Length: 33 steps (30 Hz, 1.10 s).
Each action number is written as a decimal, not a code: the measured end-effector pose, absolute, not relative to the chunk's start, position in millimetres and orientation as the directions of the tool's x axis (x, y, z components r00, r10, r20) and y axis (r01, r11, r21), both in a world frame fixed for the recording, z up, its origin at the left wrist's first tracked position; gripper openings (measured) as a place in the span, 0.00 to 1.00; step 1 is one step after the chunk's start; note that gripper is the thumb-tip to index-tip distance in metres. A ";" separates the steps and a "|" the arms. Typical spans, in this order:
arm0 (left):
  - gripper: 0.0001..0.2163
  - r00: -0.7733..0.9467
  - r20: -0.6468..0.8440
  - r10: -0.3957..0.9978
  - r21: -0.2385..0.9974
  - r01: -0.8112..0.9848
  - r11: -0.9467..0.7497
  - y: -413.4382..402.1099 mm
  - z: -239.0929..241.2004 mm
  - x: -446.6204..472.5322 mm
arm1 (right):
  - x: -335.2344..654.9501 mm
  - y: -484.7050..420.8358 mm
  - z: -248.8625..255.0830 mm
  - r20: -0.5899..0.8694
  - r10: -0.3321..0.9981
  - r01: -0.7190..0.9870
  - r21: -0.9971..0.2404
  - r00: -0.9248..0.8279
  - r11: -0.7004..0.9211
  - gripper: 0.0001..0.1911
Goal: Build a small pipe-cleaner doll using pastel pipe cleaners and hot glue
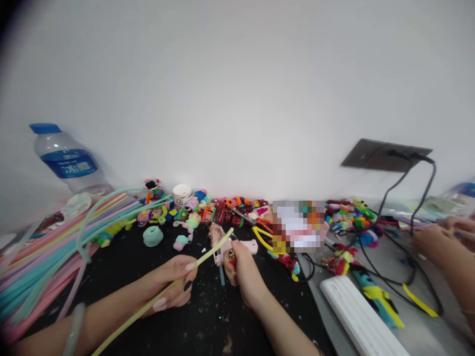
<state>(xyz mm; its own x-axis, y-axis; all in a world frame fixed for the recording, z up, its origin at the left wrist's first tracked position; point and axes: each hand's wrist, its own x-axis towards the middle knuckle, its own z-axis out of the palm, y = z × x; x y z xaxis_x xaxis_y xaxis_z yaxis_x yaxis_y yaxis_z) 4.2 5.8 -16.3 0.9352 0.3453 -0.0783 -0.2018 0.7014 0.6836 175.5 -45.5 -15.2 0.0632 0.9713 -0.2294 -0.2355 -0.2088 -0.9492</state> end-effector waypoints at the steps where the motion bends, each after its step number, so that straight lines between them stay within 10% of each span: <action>1: 0.13 0.934 -0.080 0.348 0.686 -0.202 0.700 5.6 -15.9 4.2 | 175.8 -45.4 -16.2 -0.233 0.970 -0.233 -0.949 0.068 -0.211 0.26; 33: 0.13 0.924 -0.096 0.371 0.685 -0.209 0.698 4.6 -16.9 4.9 | 177.2 -46.5 -14.7 -0.237 0.971 -0.273 -0.936 0.020 -0.223 0.29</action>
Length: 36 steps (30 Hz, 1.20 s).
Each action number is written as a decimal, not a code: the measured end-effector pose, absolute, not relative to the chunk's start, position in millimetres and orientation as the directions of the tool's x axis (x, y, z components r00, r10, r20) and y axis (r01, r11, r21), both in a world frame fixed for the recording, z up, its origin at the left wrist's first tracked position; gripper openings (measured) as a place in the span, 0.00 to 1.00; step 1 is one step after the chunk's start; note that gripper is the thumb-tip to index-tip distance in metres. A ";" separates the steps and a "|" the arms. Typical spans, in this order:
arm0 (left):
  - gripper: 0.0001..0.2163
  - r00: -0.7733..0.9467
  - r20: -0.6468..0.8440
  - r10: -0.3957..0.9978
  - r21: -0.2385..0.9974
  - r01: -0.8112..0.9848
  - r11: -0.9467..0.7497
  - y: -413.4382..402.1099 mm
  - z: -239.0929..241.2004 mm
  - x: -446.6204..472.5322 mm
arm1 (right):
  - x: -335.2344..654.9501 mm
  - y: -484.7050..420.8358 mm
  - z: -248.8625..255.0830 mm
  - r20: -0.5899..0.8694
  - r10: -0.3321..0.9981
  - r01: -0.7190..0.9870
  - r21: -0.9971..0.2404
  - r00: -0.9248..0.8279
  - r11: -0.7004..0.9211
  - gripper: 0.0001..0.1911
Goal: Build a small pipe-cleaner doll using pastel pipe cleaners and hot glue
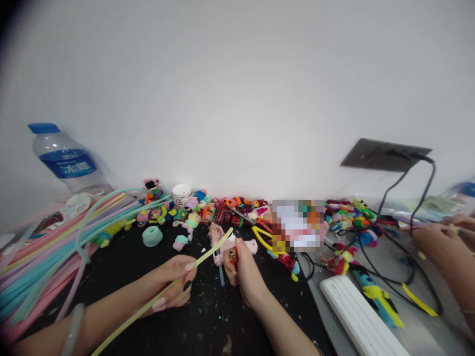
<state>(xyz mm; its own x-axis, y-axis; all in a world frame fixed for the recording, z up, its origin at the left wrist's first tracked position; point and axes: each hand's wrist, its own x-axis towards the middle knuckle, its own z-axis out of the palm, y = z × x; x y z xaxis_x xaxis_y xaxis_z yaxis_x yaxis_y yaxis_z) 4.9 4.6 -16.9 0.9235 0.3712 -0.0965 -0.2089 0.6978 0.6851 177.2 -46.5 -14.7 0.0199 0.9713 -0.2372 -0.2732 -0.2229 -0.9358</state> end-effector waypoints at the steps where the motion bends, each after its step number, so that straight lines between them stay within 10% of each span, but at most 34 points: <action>1: 0.13 0.924 -0.092 0.372 0.682 -0.214 0.699 4.6 -17.2 5.0 | 177.2 -46.9 -14.7 -0.232 0.973 -0.282 -0.934 0.010 -0.219 0.29; 36: 0.13 0.929 -0.099 0.357 0.696 -0.192 0.692 5.4 -15.4 3.1 | 180.3 -46.0 -18.6 -0.205 0.978 -0.197 -0.958 -0.026 -0.206 0.25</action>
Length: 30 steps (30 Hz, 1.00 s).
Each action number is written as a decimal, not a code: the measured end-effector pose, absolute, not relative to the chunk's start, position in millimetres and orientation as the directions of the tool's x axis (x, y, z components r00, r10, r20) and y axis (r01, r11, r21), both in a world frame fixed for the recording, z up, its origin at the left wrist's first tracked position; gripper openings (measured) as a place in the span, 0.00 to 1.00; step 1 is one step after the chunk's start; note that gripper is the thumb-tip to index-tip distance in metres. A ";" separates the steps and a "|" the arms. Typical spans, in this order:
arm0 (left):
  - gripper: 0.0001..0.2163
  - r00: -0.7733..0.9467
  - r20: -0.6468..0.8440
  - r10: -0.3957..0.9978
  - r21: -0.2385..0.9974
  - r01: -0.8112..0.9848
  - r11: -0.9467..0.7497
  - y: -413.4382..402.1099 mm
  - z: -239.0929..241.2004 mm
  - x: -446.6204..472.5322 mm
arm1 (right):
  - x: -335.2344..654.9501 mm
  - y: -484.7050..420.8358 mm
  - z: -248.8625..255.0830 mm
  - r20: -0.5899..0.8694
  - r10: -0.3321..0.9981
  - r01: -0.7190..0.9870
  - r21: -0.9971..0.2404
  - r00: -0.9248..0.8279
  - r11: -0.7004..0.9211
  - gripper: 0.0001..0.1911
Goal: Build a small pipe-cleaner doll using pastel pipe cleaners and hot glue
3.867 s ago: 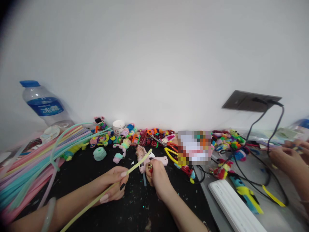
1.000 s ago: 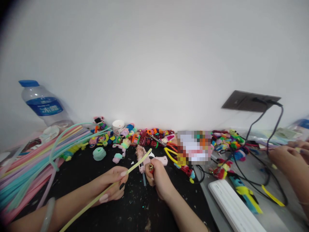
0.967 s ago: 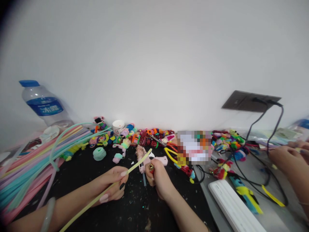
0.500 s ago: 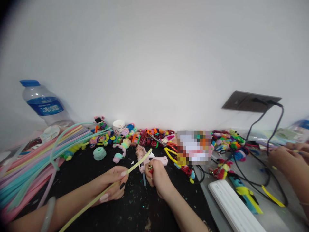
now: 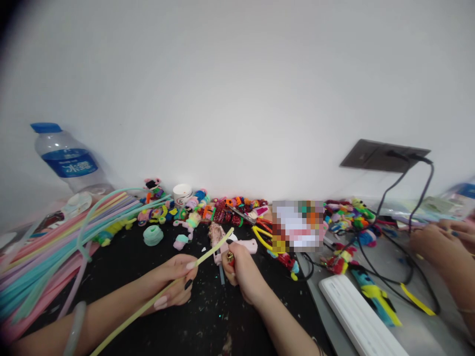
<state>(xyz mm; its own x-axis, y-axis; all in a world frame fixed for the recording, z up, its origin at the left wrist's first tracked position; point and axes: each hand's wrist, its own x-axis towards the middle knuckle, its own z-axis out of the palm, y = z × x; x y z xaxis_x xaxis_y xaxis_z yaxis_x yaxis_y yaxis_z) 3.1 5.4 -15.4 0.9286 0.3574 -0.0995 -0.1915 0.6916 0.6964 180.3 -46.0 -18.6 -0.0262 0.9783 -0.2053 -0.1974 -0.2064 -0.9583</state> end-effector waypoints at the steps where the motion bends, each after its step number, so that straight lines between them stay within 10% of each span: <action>1: 0.13 0.928 -0.100 0.360 0.697 -0.192 0.691 5.4 -15.1 3.1 | 180.5 -45.9 -19.3 -0.205 0.978 -0.193 -0.959 -0.021 -0.206 0.24; 30: 0.13 0.910 -0.114 0.399 0.723 -0.200 0.662 4.6 -17.0 4.9 | 178.5 -43.8 -20.1 -0.214 0.976 -0.250 -0.948 0.045 -0.196 0.29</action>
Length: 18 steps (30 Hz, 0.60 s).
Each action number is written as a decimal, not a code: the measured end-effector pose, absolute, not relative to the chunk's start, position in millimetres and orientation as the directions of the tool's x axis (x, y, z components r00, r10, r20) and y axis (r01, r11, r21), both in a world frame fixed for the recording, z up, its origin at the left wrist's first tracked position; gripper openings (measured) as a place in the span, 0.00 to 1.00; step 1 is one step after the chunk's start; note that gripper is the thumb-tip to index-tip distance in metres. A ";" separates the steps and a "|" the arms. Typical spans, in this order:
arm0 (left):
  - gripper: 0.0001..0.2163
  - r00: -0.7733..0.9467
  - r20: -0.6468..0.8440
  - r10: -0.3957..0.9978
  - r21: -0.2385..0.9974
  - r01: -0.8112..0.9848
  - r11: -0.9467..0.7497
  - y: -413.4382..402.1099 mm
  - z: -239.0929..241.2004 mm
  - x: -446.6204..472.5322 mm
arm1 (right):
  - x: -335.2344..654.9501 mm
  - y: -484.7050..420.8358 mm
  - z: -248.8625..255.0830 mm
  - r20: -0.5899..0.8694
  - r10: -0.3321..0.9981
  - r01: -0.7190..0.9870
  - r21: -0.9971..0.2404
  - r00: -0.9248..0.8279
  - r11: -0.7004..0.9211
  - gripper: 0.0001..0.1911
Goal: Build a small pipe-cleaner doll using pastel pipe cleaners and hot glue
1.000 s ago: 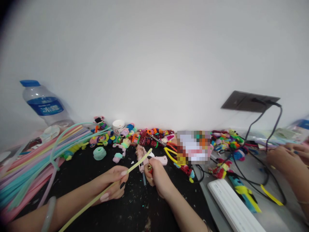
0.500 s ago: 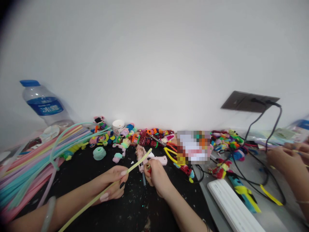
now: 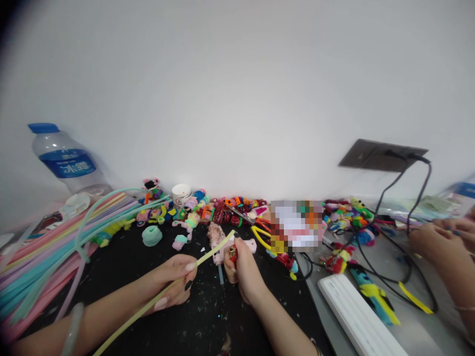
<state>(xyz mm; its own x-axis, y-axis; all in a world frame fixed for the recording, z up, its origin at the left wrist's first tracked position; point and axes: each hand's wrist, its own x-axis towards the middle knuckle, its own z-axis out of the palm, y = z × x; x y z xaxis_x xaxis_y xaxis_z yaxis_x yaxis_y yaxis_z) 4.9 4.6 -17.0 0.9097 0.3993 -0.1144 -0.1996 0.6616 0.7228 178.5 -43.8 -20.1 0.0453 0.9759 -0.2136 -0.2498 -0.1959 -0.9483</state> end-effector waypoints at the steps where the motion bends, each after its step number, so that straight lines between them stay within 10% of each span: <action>1: 0.14 0.897 -0.130 0.421 0.749 -0.190 0.635 4.6 -17.7 5.4 | 178.0 -44.0 -20.2 -0.210 0.976 -0.263 -0.946 0.050 -0.190 0.29; 18: 0.14 0.549 -0.191 0.814 0.972 -0.012 0.236 -5.1 -12.0 13.0 | 173.1 -55.6 -19.1 0.163 0.923 0.175 -0.979 0.350 0.106 0.23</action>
